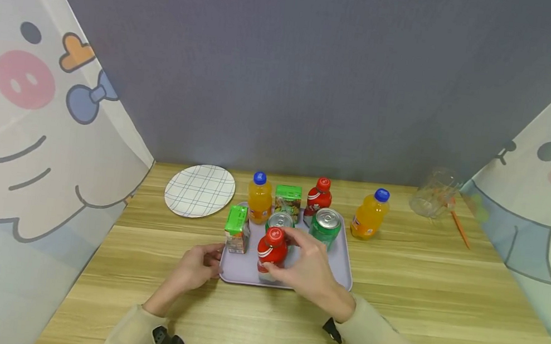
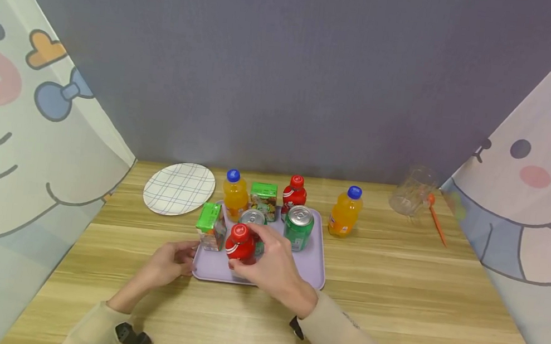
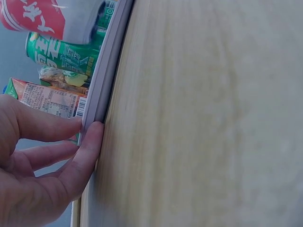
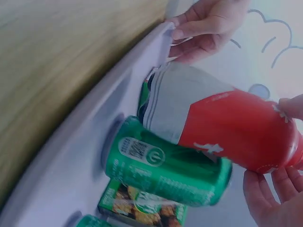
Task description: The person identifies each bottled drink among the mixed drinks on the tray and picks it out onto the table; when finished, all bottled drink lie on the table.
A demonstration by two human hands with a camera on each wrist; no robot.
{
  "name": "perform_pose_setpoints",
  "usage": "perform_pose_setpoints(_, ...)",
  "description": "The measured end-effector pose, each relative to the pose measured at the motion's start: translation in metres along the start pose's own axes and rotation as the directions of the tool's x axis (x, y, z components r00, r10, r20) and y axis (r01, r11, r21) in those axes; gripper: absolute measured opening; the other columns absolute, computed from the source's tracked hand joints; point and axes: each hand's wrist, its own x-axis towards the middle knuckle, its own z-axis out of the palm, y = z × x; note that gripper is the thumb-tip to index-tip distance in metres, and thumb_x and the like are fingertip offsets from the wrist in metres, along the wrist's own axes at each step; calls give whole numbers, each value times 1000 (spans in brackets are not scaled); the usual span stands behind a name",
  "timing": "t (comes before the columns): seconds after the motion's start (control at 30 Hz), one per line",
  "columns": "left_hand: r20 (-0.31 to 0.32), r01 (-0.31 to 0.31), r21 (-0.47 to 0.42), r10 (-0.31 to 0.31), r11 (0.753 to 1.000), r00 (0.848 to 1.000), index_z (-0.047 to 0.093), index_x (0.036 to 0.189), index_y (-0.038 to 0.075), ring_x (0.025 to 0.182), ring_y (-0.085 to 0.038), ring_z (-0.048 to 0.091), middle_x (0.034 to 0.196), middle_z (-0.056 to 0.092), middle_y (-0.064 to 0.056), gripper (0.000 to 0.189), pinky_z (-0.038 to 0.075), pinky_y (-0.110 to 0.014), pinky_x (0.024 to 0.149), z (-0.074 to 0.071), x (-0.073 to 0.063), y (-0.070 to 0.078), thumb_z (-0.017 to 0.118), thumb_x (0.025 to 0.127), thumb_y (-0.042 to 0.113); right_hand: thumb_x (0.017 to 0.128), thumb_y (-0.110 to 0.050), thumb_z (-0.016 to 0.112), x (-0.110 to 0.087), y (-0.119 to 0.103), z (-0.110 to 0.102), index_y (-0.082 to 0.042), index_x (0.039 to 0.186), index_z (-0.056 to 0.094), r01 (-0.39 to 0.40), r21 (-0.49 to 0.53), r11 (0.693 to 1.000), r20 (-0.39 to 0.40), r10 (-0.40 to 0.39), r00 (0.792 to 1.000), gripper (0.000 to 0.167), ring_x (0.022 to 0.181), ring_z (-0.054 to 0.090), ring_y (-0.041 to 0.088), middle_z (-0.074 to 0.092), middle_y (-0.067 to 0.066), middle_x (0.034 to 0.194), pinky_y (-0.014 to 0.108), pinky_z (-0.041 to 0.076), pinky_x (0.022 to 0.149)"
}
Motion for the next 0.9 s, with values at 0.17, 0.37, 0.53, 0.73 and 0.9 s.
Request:
perform_pose_setpoints(0.17,-2,-4,17,4,1000,1000,55,125,-11,77,-20,60,92,60,-13,54,59,-27,57,0,0,-1,64,72,-20,60,-13,89,0,1,-14,-5,115,62,-15,8,1000,-42,15,999,61,88,63,13,65,0,104,32,59,74)
perform_pose_setpoints(0.37,-7,-7,25,8,1000,1000,56,125,-10,77,-19,60,91,60,-12,54,59,-27,57,-1,0,-1,65,72,-18,58,-9,90,-1,7,-32,-4,115,62,-26,11,1000,-85,27,996,63,86,64,15,66,1,105,35,60,71)
perform_pose_setpoints(0.53,-4,-5,26,5,1000,1000,56,125,-10,77,-19,60,92,60,-12,54,59,-26,57,0,1,-1,65,72,-18,52,1,91,0,2,-50,2,110,62,-11,-2,1000,-112,10,994,65,80,66,21,67,9,100,40,60,69)
perform_pose_setpoints(0.73,3,-16,30,16,999,1000,56,125,-11,77,-20,60,92,60,-13,54,59,-26,57,-1,1,-1,65,73,-18,49,13,87,4,-25,-74,11,103,61,-46,-46,998,-155,39,987,60,76,65,29,66,19,94,44,60,69)
perform_pose_setpoints(0.9,8,-12,23,11,1000,1000,55,125,-11,77,-20,60,92,60,-12,54,59,-27,57,-1,2,-2,64,72,-19,50,17,84,-1,-22,-89,13,105,61,-114,-32,993,-177,107,978,60,77,63,29,66,19,94,21,57,75)
